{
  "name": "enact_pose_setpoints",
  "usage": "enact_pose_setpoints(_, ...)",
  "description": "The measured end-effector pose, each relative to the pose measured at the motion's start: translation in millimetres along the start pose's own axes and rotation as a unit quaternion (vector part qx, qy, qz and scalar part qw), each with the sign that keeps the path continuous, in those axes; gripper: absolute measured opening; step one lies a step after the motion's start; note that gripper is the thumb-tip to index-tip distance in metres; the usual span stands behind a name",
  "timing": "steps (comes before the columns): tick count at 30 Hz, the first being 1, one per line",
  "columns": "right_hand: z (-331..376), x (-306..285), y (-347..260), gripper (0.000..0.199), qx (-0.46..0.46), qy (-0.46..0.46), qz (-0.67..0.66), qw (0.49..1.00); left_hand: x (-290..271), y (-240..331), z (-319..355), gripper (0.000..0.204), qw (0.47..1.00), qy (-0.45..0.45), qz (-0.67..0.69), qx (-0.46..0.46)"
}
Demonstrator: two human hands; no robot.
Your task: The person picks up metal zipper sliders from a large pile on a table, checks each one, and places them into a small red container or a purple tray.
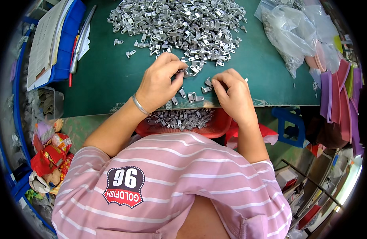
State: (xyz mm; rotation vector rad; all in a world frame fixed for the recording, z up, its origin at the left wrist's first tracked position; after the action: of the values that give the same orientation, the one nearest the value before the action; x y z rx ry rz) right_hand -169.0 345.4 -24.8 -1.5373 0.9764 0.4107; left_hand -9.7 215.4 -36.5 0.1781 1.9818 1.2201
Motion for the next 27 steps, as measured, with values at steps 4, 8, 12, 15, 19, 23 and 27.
enact_pose_setpoints(4,-12.1,17.6,-12.0,0.015,-0.070,0.063,-0.021,0.995,-3.3,-0.8,0.1,0.015,1.000,0.001,-0.019,0.007)
enact_pose_setpoints(8,-17.3,37.0,-18.8,0.023,-0.155,0.093,0.075,0.981,-5.9,-4.3,0.4,0.019,0.998,-0.005,0.047,-0.048)
enact_pose_setpoints(12,-17.8,39.5,-20.3,0.024,-0.173,0.103,0.096,0.975,-7.3,-5.9,3.3,0.021,0.994,0.009,0.088,-0.061)
enact_pose_setpoints(15,-16.9,34.5,-19.7,0.024,-0.167,0.091,0.099,0.977,-8.4,-6.7,4.8,0.024,0.991,0.036,0.120,-0.056)
enact_pose_setpoints(19,-7.2,23.2,-5.8,0.019,-0.050,0.105,-0.097,0.989,-16.3,-4.0,8.3,0.024,0.997,0.028,0.067,-0.013)
enact_pose_setpoints(23,-1.6,15.3,6.7,0.019,0.071,0.089,-0.274,0.955,-27.7,-5.4,17.1,0.022,0.999,0.031,0.017,-0.003)
enact_pose_setpoints(27,1.5,5.7,12.5,0.017,0.078,0.092,-0.254,0.960,-28.7,-7.5,26.6,0.021,1.000,0.001,-0.020,0.011)
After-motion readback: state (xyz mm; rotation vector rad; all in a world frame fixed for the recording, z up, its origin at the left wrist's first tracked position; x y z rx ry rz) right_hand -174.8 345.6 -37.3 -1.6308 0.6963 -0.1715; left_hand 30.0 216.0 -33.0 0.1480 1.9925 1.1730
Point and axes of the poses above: each hand's wrist, its own z-axis away from the middle knuckle, its own x-axis out of the palm, y = z × x, the point moved 4 cm from there along -z, towards the middle knuckle, and after that the axes turned 11 degrees about -x, right-handed, at the moved point
